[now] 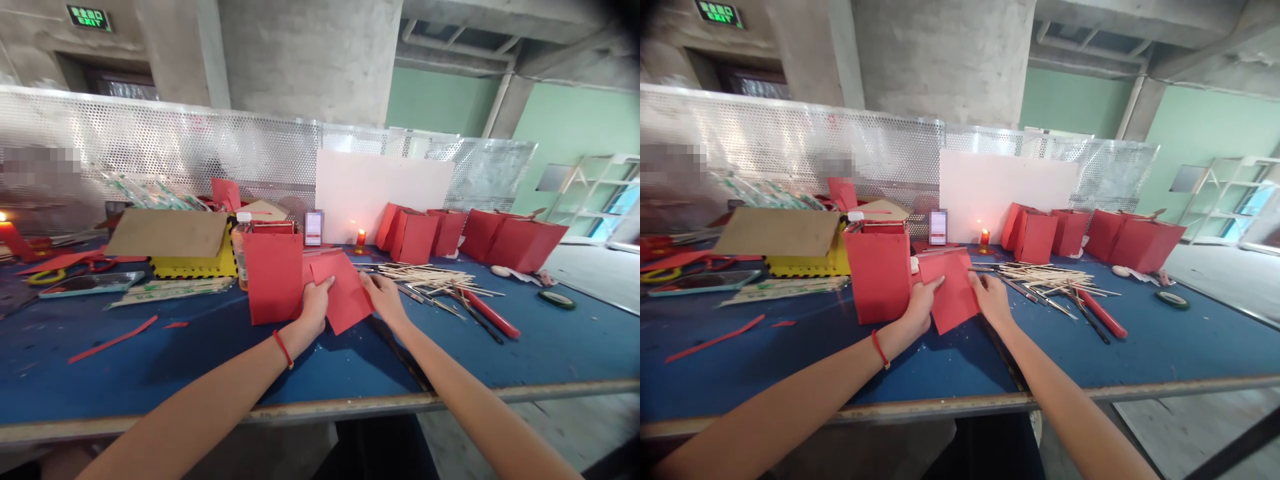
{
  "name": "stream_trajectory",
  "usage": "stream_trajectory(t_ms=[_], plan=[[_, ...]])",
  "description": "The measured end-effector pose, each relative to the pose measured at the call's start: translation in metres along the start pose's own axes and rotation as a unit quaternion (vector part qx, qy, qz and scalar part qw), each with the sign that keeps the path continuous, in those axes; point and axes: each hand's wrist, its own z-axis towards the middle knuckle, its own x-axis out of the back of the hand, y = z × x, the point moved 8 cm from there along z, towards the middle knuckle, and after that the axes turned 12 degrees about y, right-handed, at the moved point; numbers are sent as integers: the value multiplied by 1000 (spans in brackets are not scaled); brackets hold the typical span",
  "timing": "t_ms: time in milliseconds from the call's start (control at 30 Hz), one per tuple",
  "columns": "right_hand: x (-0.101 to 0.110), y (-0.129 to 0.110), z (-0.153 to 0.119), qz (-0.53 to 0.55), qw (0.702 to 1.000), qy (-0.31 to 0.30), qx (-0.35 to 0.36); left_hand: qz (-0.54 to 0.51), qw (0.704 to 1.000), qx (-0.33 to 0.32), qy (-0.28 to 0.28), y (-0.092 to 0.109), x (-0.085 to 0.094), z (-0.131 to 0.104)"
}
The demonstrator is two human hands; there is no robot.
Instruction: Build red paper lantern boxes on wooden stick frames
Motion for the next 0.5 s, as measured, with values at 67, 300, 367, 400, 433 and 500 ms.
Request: stream_trajectory(t_ms=[67, 300, 367, 400, 433, 500], plan=[[-4, 2, -1, 4, 1000, -19, -1, -8, 1000, -2, 21, 2, 5, 5], [2, 10, 6, 43, 999, -2, -22, -42, 999, 22, 24, -1, 2, -2], [4, 10, 6, 59, 998, 4, -28, -53, 998, 39, 16, -2, -1, -7], [4, 9, 6, 67, 997, 4, -30, -60, 997, 48, 9, -2, -3, -9], [4, 7, 5, 75, 997, 1, -31, -65, 996, 56, 1, -1, -4, -11], [3, 2, 4, 90, 995, -10, -31, -74, 995, 66, -15, 1, -7, -12]])
